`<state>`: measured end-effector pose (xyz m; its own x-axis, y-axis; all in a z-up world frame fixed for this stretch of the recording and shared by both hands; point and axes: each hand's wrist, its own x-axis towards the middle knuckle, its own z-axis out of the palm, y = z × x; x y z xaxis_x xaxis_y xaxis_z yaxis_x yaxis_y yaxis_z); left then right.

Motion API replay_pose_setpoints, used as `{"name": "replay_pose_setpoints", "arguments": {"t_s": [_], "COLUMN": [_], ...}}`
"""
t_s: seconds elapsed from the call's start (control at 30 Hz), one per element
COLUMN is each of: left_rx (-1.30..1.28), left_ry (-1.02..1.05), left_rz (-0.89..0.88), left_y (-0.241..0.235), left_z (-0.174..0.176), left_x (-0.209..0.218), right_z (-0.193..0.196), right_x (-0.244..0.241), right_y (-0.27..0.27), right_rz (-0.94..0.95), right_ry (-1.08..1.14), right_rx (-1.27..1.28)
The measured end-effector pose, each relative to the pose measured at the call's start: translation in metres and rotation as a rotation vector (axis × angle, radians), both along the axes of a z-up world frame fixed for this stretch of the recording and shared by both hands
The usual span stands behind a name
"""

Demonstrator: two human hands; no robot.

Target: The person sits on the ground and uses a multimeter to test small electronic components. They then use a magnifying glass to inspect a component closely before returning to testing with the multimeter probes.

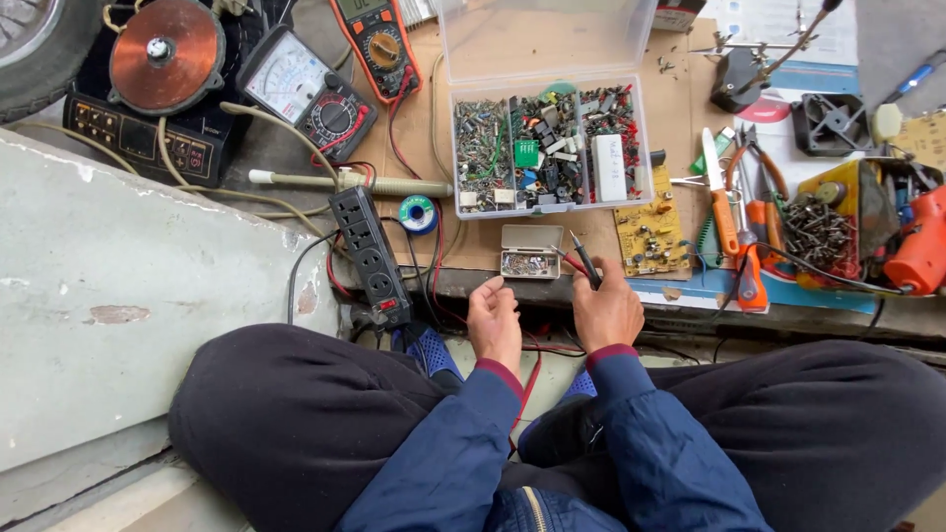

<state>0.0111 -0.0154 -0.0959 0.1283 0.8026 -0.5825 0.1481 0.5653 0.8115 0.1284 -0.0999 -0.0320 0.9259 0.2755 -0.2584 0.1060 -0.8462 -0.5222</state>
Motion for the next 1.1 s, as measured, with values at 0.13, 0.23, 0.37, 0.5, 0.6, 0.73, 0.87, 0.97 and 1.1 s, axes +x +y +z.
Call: {"name": "replay_pose_setpoints", "arguments": {"t_s": [0.13, 0.23, 0.37, 0.5, 0.6, 0.73, 0.87, 0.97, 1.1], "left_rx": [-0.017, -0.046, -0.049, -0.083, -0.090, -0.090, -0.118, -0.138, -0.134], "left_ry": [-0.006, 0.002, 0.018, -0.001, 0.006, -0.001, 0.015, 0.029, 0.044], "left_rz": [0.005, 0.005, -0.022, 0.014, 0.046, 0.065, 0.045, 0.044, 0.043], "left_y": [0.001, -0.001, -0.002, 0.000, 0.003, 0.006, 0.012, 0.015, 0.017], "left_z": [0.002, 0.013, 0.023, 0.026, 0.019, 0.010, 0.006, 0.008, 0.009], "left_x": [0.002, 0.005, 0.008, 0.011, 0.012, 0.013, 0.014, 0.018, 0.021], "right_z": [-0.037, -0.041, -0.035, 0.004, 0.016, 0.028, 0.042, 0.028, 0.014], "right_x": [0.013, 0.017, 0.014, 0.005, 0.004, -0.003, -0.007, 0.001, 0.005], "right_y": [-0.006, -0.005, -0.009, -0.011, -0.018, -0.025, -0.016, -0.015, -0.012], "right_rz": [0.005, 0.010, -0.003, 0.002, 0.052, 0.042, -0.017, -0.104, -0.160], "right_ry": [-0.007, -0.005, 0.005, 0.072, 0.082, 0.204, 0.297, 0.344, 0.373], "right_rx": [-0.094, -0.126, -0.143, -0.132, -0.114, -0.089, 0.007, 0.097, 0.136]}}
